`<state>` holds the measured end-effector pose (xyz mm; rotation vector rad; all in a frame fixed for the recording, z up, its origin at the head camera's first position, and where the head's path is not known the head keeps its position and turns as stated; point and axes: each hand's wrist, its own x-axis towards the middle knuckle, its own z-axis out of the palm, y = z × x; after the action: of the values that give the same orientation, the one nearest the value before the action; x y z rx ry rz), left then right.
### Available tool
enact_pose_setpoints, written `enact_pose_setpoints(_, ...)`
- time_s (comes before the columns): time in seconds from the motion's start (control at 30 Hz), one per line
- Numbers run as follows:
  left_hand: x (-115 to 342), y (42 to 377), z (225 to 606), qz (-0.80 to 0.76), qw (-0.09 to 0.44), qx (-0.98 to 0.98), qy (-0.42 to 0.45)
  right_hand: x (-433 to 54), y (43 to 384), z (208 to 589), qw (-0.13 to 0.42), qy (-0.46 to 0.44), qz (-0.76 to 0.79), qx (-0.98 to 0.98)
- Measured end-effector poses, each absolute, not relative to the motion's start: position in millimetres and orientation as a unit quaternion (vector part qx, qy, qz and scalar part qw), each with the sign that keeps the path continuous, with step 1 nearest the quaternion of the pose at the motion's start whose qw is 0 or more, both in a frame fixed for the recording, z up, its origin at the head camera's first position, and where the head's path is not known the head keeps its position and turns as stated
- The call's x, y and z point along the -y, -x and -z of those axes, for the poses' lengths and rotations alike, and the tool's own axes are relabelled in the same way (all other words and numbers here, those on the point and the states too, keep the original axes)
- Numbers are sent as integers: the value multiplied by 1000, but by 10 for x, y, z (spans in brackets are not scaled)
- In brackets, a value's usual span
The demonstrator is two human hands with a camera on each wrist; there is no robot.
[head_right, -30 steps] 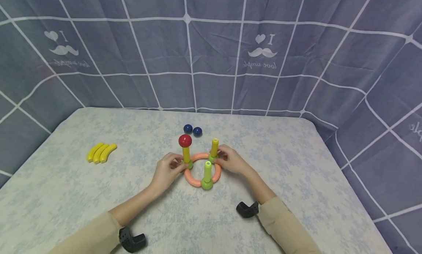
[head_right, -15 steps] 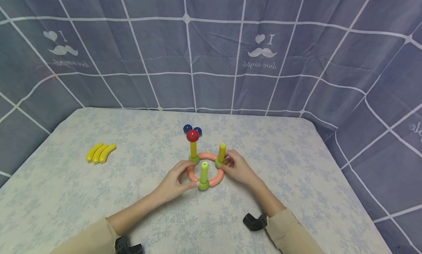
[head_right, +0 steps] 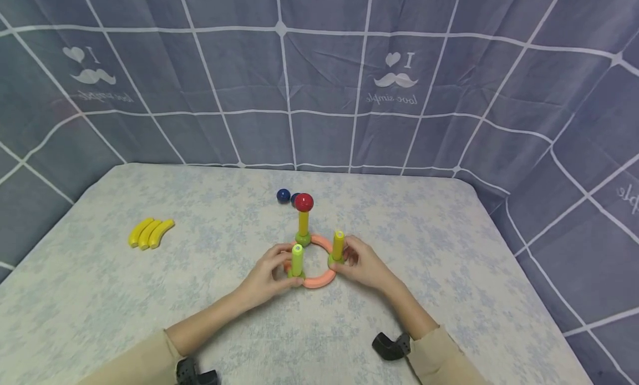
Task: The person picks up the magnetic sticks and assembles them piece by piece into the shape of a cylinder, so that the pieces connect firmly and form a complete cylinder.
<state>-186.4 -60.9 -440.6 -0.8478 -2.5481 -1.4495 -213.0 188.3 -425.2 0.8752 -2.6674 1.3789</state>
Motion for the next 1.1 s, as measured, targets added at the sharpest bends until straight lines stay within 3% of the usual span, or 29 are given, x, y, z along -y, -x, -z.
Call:
enact_pose_setpoints(0.27, 701, 2029, 4379, 492, 51, 819, 290, -1781, 1962, 4027, 32, -310, -440, 842)
enact_pose_setpoints(0.43, 727, 2133, 4388, 523, 22, 805, 280, -1746, 1907, 4005, 38, -307, -430, 848)
enact_pose_setpoints(0.7, 742, 2215, 4404, 544, -4, 796, 266, -1788, 1969, 4174, 82, -328, -453, 825)
enact_pose_setpoints(0.9, 809, 2300, 4387, 543, -34, 785, 297, -1848, 2046, 4326, 76, -319, -450, 831)
enact_pose_setpoints(1.1, 979, 2575, 4282, 560, -64, 763, 316, -1786, 1980, 4172, 72, -329, -462, 821)
